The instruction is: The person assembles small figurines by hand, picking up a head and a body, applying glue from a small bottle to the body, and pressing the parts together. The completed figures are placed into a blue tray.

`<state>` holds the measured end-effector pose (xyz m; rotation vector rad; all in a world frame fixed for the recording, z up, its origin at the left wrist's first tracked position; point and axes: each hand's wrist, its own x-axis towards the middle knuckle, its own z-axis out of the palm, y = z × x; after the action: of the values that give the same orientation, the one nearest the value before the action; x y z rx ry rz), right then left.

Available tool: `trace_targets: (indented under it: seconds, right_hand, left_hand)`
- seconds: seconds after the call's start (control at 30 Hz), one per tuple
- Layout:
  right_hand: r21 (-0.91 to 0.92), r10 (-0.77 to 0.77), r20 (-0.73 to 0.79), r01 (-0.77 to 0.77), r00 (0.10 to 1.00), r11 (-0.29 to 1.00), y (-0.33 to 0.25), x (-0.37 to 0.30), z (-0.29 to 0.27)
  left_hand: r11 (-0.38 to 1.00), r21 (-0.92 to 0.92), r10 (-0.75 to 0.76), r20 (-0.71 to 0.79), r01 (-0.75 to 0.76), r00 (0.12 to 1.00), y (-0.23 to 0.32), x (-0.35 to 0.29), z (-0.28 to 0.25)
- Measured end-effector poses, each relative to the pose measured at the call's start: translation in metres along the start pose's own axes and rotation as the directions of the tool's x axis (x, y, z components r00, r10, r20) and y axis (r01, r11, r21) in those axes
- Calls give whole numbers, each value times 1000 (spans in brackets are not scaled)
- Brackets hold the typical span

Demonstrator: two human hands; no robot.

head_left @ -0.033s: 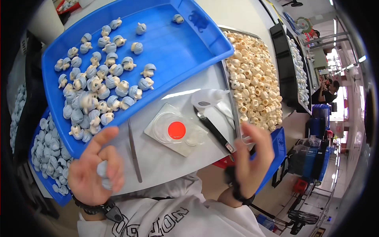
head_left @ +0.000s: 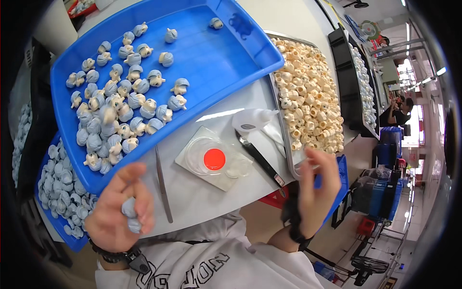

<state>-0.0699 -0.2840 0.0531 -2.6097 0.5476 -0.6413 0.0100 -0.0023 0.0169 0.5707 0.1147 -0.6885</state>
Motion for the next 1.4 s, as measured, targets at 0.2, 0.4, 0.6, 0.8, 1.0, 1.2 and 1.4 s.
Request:
trace_targets:
  seconds: [0.2, 0.4, 0.6, 0.8, 1.0, 1.2, 1.4]
  right_hand:
    - [-317, 247, 67, -214, 967, 924, 76, -8, 2]
    - [-365, 222, 31, -196, 975, 910, 81, -12, 10]
    - [-90, 263, -90, -270, 961, 959, 61, -17, 4]
    - [645, -326, 77, 202, 942, 737, -34, -33, 24]
    - [886, -619, 197, 132, 760, 444, -75, -33, 60]
    - [847, -484, 192, 105, 853, 522, -84, -42, 60]
    - [782, -508, 121, 234, 853, 578, -68, -31, 52]
  left_hand:
    - [960, -84, -262, 84, 269, 961, 1, -8, -11]
    - [968, 96, -239, 50, 233, 970, -13, -3, -25]
    - [902, 328, -264, -98, 282, 959, -4, 1, -4]
    - [887, 380, -284, -1, 263, 959, -3, -5, -11]
    - [828, 476, -334, -9, 298, 942, -1, -5, -6]
    - [847, 467, -289, 2, 254, 957, -4, -7, -3]
    - [885, 393, -268, -4, 248, 963, -5, -7, -12]
